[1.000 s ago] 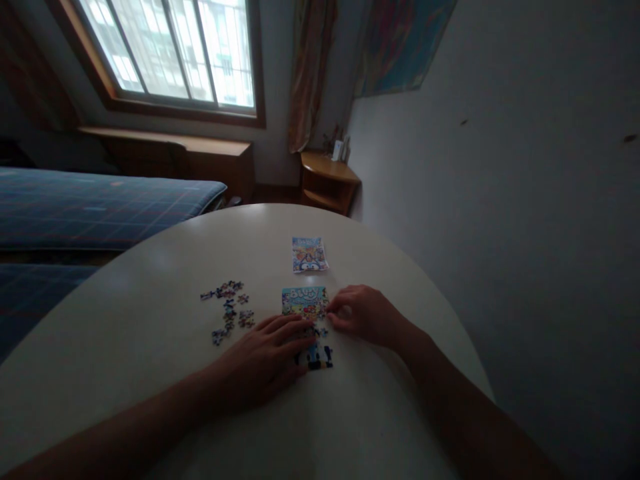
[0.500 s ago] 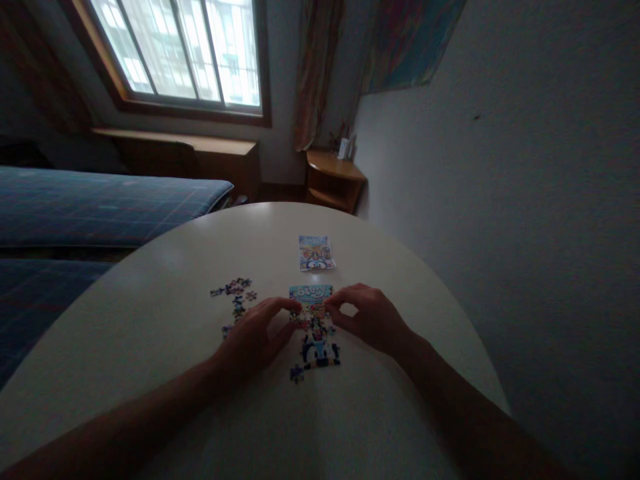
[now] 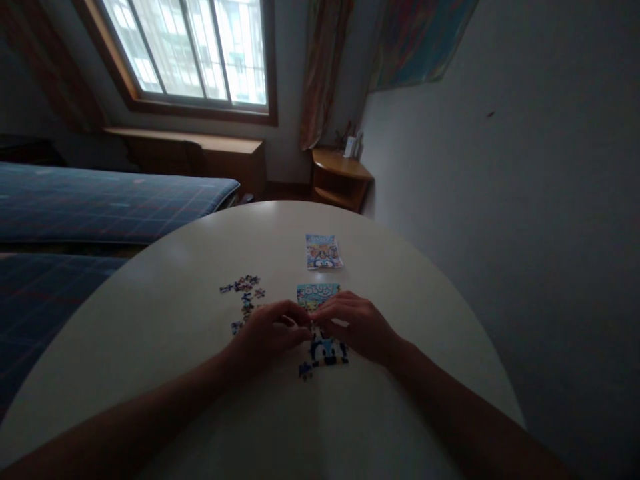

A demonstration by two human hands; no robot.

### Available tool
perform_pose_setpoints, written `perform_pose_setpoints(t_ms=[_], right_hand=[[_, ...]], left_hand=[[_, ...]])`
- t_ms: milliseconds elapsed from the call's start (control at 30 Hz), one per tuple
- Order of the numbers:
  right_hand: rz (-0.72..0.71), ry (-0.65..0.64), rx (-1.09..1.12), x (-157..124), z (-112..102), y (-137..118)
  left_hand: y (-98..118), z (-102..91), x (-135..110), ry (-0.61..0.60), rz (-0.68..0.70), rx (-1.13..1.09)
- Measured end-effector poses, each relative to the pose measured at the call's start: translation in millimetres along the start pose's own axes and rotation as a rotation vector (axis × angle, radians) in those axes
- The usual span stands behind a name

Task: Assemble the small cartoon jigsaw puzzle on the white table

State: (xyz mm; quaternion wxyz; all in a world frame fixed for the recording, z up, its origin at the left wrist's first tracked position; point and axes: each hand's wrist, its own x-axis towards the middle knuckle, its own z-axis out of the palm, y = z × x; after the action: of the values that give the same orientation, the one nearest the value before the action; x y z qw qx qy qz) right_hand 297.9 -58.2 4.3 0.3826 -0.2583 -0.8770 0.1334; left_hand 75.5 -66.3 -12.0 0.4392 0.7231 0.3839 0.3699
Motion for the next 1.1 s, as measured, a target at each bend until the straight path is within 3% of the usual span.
perform_pose_setpoints(t_ms=[167,333,433,567,900,1100], right_hand=[[-0.049,0.065,-0.064,3.2,1.2,-2.0],[-0.039,-0.022,-0.086,1.7,-2.9,-0.7],[0.015,-0.062,-0.096,-0.7,-6.7,3.0],[0.084,-0.069,-0.111,-2.6,-12.4,7.4],[0.122,-0.124,-0.095,-5.2,-11.8,9.6],[0.155,-0.173,-0.089,-5.3,-9.5,4.8]], left_hand=[[-0.7,0.8,-1.2,0.016,0.109,0.010],[2.8,-4.6,-2.6,0.041,0.193,0.309],[2.3,-8.7,-2.9,-0.034,0.282,0.547],[-1.7,-11.2,-2.4,-0.144,0.353,0.697],[0.9,-16.5,-3.7,-0.206,0.299,0.715],[7.3,-39.6,0.3,-0.251,0.273,0.770]])
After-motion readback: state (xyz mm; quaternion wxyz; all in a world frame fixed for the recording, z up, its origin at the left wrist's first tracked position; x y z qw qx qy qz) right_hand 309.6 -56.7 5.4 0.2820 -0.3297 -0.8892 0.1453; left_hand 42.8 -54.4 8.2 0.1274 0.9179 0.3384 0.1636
